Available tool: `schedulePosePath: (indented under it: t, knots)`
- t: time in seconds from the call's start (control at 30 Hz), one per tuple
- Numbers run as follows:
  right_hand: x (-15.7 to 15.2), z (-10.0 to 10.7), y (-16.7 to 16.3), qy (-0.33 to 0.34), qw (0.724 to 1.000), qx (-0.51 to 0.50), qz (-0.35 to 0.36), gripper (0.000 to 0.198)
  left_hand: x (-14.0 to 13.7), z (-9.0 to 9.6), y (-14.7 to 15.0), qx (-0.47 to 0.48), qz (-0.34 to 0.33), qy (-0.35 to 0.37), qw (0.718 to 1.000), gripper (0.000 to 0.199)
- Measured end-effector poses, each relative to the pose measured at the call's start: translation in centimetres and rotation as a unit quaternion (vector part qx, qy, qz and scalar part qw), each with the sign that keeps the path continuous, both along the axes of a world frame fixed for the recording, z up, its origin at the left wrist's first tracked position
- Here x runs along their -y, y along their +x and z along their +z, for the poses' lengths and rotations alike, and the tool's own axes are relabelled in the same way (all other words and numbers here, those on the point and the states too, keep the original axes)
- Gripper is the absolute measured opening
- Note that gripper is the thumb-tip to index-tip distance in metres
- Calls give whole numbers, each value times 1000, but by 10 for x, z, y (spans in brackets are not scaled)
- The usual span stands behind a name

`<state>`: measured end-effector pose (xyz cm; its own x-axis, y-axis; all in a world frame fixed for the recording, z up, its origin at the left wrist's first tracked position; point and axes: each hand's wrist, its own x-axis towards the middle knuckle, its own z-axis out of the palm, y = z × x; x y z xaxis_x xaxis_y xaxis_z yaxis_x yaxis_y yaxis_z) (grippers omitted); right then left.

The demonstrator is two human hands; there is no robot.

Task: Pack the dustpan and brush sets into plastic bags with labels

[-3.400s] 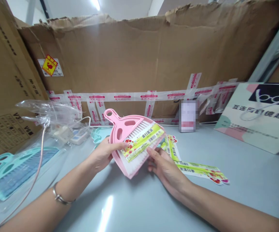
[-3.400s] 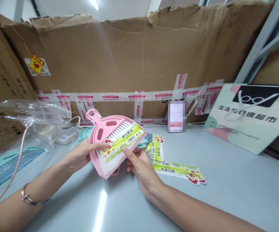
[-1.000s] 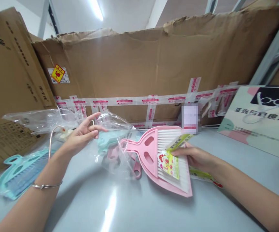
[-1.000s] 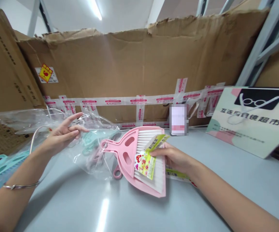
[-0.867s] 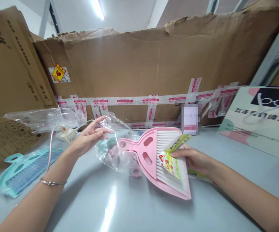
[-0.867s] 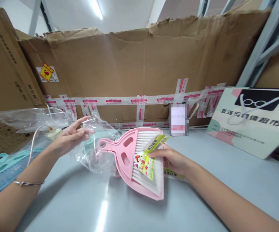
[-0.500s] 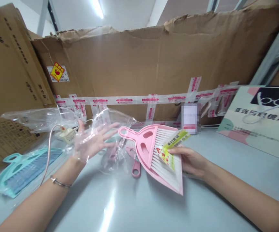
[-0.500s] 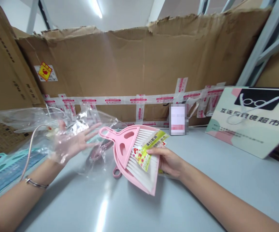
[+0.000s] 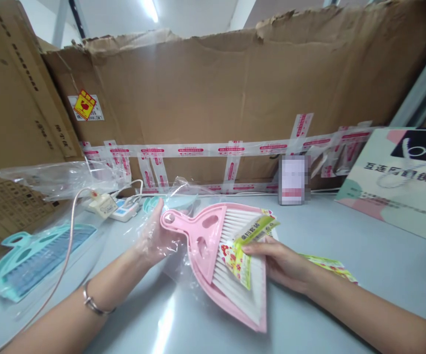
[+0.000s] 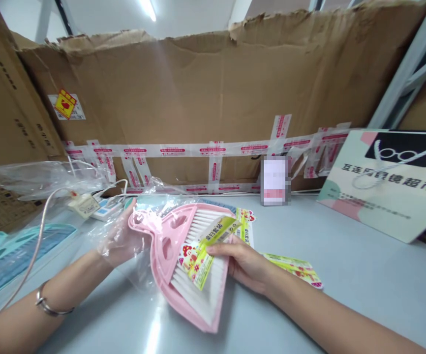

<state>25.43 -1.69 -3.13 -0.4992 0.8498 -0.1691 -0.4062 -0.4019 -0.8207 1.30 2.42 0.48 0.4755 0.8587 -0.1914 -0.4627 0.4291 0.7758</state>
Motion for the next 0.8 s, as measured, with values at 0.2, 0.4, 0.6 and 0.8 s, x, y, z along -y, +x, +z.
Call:
schedulePosePath:
  t: [0.2, 0.4, 0.6, 0.8]
  knots:
    - [-1, 3, -5, -32, 993, -49, -104, 42, 4, 7, 2, 35, 47, 12, 998, 57]
    - [3, 2, -14, -45, 974, -68, -213, 49, 23, 5, 20, 10, -72, 127, 989, 72]
    - [14, 0, -28, -1, 975, -54, -218, 54, 39, -15, 44, -73, 20, 189, 979, 103]
    - [17, -4, -33, 6, 979, -14, -205, 46, 36, -23, 49, -64, 58, 154, 984, 86]
